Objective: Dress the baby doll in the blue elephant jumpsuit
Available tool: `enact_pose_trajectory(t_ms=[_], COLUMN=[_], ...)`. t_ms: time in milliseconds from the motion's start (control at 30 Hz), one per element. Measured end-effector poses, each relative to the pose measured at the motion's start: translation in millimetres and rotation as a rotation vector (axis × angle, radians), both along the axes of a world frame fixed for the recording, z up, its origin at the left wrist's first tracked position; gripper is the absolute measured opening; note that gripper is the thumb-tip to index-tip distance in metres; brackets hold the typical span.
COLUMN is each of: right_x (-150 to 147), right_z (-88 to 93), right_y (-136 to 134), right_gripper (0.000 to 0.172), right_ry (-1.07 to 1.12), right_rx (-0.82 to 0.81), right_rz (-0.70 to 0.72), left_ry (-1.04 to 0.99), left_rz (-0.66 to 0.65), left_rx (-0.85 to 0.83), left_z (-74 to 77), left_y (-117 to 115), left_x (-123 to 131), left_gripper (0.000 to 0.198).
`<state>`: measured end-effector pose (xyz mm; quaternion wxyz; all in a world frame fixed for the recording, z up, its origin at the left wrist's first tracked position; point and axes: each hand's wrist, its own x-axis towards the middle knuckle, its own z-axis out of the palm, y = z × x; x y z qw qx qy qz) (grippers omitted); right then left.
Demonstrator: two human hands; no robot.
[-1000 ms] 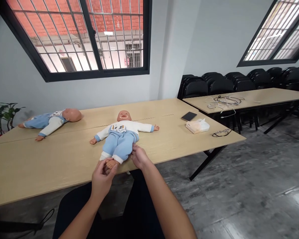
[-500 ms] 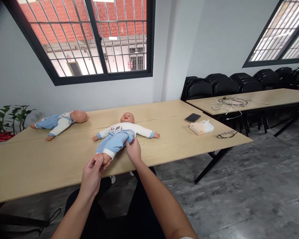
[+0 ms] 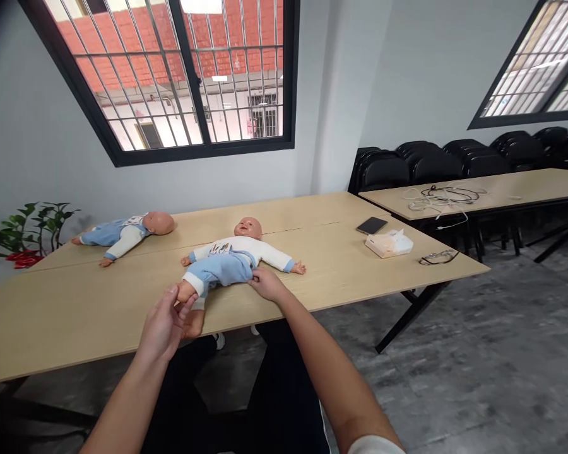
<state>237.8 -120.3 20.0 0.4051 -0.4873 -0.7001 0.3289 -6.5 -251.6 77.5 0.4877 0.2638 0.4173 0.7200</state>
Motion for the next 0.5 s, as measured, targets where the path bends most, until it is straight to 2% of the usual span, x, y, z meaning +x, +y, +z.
enact_pose_trajectory(t_ms=[100,300,400,500], right_x=[7.7,18.8,17.6,15.1], right_z=[-0.7,-2.6,-4.0,-6.6], right_y=[11.2,30.9,32.3,28.7], right_gripper=[0.010,0.031,0.033,0.030], right_ry=[-0.131,-0.295,-0.320,-0.320], right_rx=[0.018,-0.007,-0.024,0.005], right_rz=[-0.110,-0.449,-0.495,-0.426], left_ry=[0.037,0.085,0.068,0.035], left_rz=[-0.010,-0.018,-0.037,-0.064], left_rx=[-0.010,-0.051,-0.066,-0.046], left_z=[1.6,-8.9,-13.5,-13.5], left_y=[-3.7,-15.9,-19.4,-21.3], left_x=[-5.1,-13.0,-9.4,-1.0], left_gripper=[0.034,0.040,0.040,0.038])
